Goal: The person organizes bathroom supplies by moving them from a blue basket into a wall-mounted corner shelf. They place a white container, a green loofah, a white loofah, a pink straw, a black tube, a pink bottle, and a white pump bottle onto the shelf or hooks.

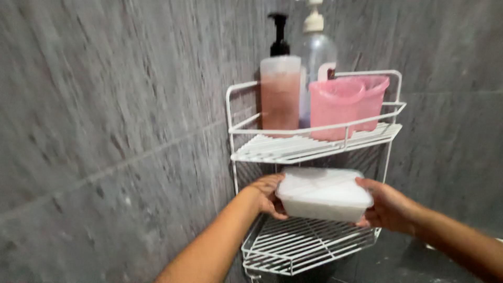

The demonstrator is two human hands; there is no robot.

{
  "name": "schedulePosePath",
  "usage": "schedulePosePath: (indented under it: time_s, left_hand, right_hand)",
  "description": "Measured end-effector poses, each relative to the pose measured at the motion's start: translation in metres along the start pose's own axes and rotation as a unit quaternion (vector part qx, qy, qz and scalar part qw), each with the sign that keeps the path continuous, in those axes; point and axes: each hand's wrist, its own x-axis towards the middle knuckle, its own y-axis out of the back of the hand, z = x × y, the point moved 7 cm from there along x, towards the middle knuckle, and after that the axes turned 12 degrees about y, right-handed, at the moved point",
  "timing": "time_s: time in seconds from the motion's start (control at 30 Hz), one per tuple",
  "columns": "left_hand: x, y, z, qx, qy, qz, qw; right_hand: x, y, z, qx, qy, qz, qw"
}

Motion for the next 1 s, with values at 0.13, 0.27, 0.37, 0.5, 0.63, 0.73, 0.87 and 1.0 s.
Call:
schedulePosePath:
  time_s: [0.13,0.27,0.37,0.5,0.63,0.73,0.87,1.0]
  left_hand:
    - [0.004,0.015,0.002,-0.047,-0.044,0.054,0.996]
    - [0.017,0.019,-0.002,-0.091,-0.098,0.042,0.990]
    - [0.028,0.027,-0.003,-0.077,-0.123,0.060,0.988]
    - [0.043,0.030,-0.002,-0.025,-0.156,0.084,0.984]
    - [0.035,0.016,0.000,0.022,-0.256,0.080,0.963]
    - [0.010,0.006,-0.008,0.011,-0.221,0.120,0.968]
    - [-0.014,-0.012,-0.023,0.076,-0.210,0.107,0.969]
    - [-0.017,-0.010,-0.025,0.122,-0.235,0.101,0.959]
  right_hand:
    - [0.017,-0.008,0.002,-0.009,0.017,0.008,1.000]
    - [0.038,-0.016,0.028,0.007,0.016,-0.003,1.000]
    - [0.056,-0.006,0.031,-0.002,0.001,0.021,1.000]
    - [0.078,0.007,0.043,-0.015,-0.051,0.026,0.998]
    - [0.096,0.004,0.040,-0.098,-0.005,-0.014,0.995]
    - [0.089,-0.006,0.032,-0.134,0.010,-0.022,0.991]
    - [0.075,-0.017,0.029,-0.127,0.005,-0.003,0.992]
    - [0.066,-0.021,0.030,-0.160,-0.026,0.014,0.987]
